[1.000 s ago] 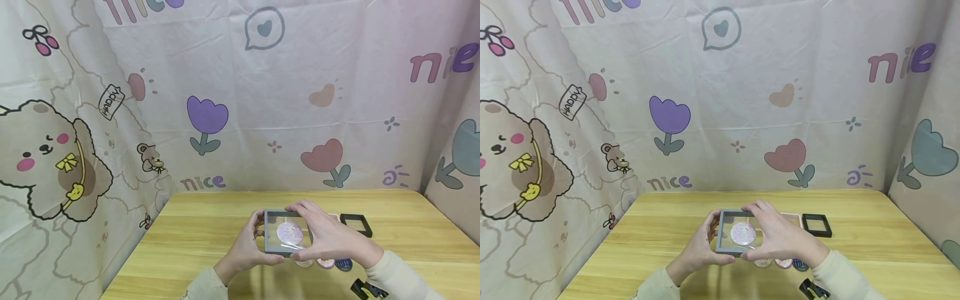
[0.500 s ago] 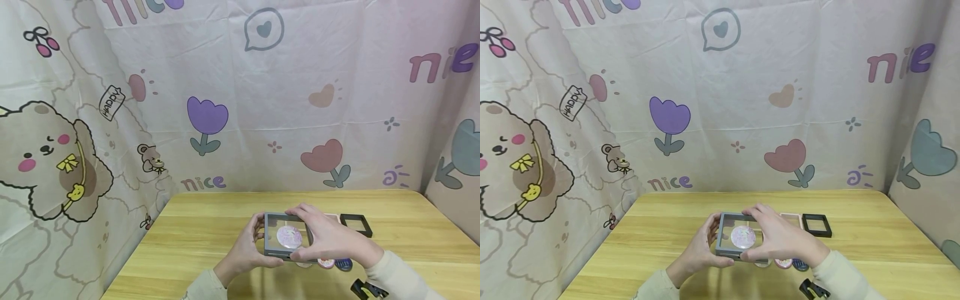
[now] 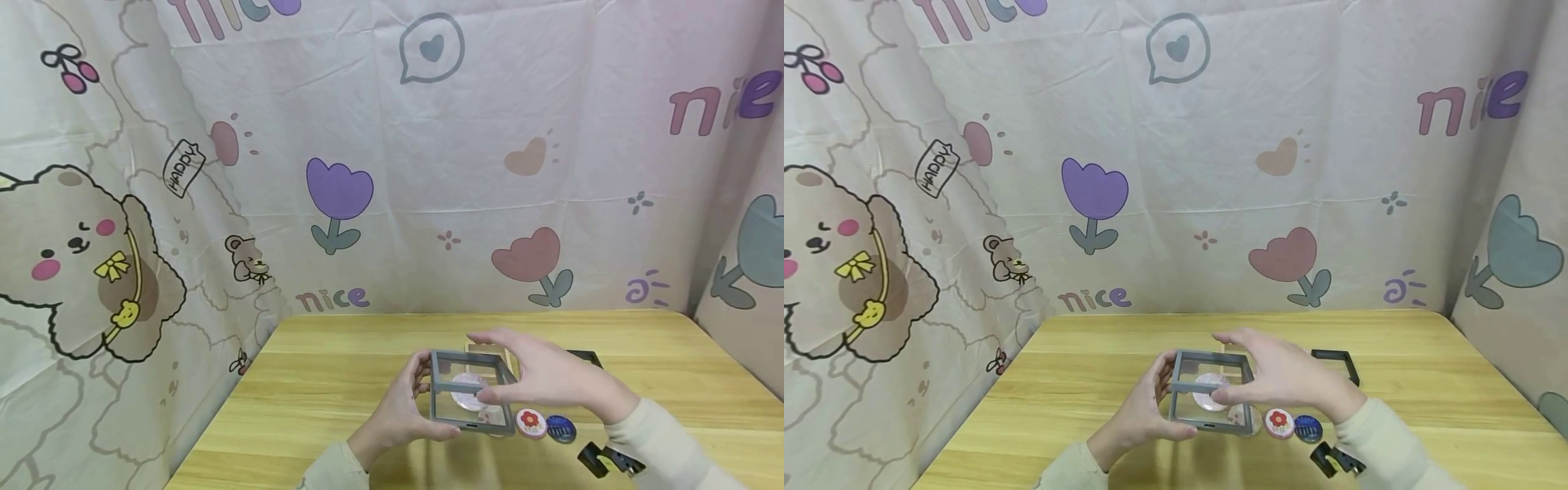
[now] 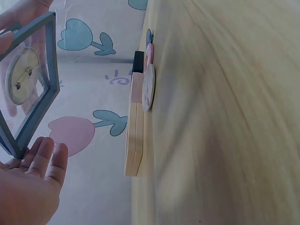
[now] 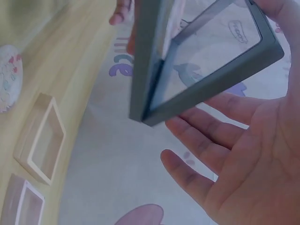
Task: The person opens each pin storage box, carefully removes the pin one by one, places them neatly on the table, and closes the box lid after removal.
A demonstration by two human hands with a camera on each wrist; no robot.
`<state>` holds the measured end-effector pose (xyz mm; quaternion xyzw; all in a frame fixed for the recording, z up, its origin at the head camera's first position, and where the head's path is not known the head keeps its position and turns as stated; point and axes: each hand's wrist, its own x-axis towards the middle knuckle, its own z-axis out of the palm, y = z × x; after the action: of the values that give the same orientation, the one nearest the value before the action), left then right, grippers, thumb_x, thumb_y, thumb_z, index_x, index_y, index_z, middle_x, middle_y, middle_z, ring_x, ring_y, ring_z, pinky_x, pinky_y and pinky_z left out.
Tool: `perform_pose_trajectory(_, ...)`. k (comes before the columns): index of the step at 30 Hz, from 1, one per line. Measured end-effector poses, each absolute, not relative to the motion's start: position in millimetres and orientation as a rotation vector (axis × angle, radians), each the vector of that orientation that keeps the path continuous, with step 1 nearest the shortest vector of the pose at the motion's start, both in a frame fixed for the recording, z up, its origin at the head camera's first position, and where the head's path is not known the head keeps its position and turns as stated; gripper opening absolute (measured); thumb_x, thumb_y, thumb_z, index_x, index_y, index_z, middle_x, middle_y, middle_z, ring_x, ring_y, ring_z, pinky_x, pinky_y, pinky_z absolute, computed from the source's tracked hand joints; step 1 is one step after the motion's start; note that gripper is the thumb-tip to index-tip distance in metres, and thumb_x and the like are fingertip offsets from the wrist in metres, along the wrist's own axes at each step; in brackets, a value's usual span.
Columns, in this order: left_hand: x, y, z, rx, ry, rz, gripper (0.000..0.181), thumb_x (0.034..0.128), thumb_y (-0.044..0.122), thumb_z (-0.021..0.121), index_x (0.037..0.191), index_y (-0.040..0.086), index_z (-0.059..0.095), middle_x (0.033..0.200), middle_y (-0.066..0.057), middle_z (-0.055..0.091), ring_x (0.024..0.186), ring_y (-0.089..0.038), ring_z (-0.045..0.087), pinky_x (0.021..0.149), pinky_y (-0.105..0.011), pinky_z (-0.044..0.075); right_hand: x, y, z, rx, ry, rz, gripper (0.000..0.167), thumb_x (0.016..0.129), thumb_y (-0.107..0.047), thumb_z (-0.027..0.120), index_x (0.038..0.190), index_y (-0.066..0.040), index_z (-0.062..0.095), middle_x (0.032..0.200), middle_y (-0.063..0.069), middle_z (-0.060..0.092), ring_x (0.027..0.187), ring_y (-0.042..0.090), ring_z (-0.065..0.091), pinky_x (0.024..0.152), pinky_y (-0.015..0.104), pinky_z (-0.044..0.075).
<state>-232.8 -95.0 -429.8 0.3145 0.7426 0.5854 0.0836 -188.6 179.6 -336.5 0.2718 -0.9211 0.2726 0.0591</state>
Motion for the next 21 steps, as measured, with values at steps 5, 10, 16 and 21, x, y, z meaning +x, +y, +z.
perform_pose_trajectory(5,-232,-97,-431,0.938,2.187,1.758,0.111,0.0662,0.010,0.099,0.159,0.018,0.039,0.149,-0.010,0.058,0.137,-0.023,0.056,0.116,-0.032,0.049,-193,185,-331,0.844,-2.714,0.874,0.074,0.090,-0.056,0.081,0.150,-0.017,0.060,0.144,0.004,0.070,0.133,0.035,0.066,0.106,0.065,0.055)
perform_pose_trajectory(10,-232,-98,-431,0.962,2.165,1.759,0.109,0.0680,0.010,0.098,0.159,0.018,0.038,0.151,-0.012,0.058,0.139,-0.022,0.055,0.116,-0.033,0.049,-201,188,-329,0.849,-2.680,0.964,0.055,0.095,-0.046,0.080,0.141,-0.018,0.068,0.136,-0.002,0.074,0.126,0.029,0.068,0.100,0.054,0.060)
perform_pose_trajectory(16,-233,-98,-435,0.986,2.124,1.791,0.108,0.0685,0.009,0.097,0.159,0.017,0.039,0.149,-0.007,0.058,0.137,-0.017,0.055,0.118,-0.041,0.051,-209,186,-328,0.685,-2.635,1.023,0.030,0.103,-0.042,0.071,0.128,-0.024,0.074,0.124,-0.008,0.077,0.119,0.020,0.070,0.103,0.051,0.057)
perform_pose_trajectory(21,-233,-99,-436,1.001,2.087,1.818,0.107,0.0680,0.007,0.097,0.158,0.016,0.039,0.149,-0.008,0.058,0.136,-0.016,0.056,0.118,-0.046,0.052,-217,184,-328,0.542,-2.599,1.037,0.025,0.108,-0.042,0.065,0.122,-0.025,0.075,0.119,-0.006,0.079,0.113,0.020,0.073,0.097,0.045,0.061)
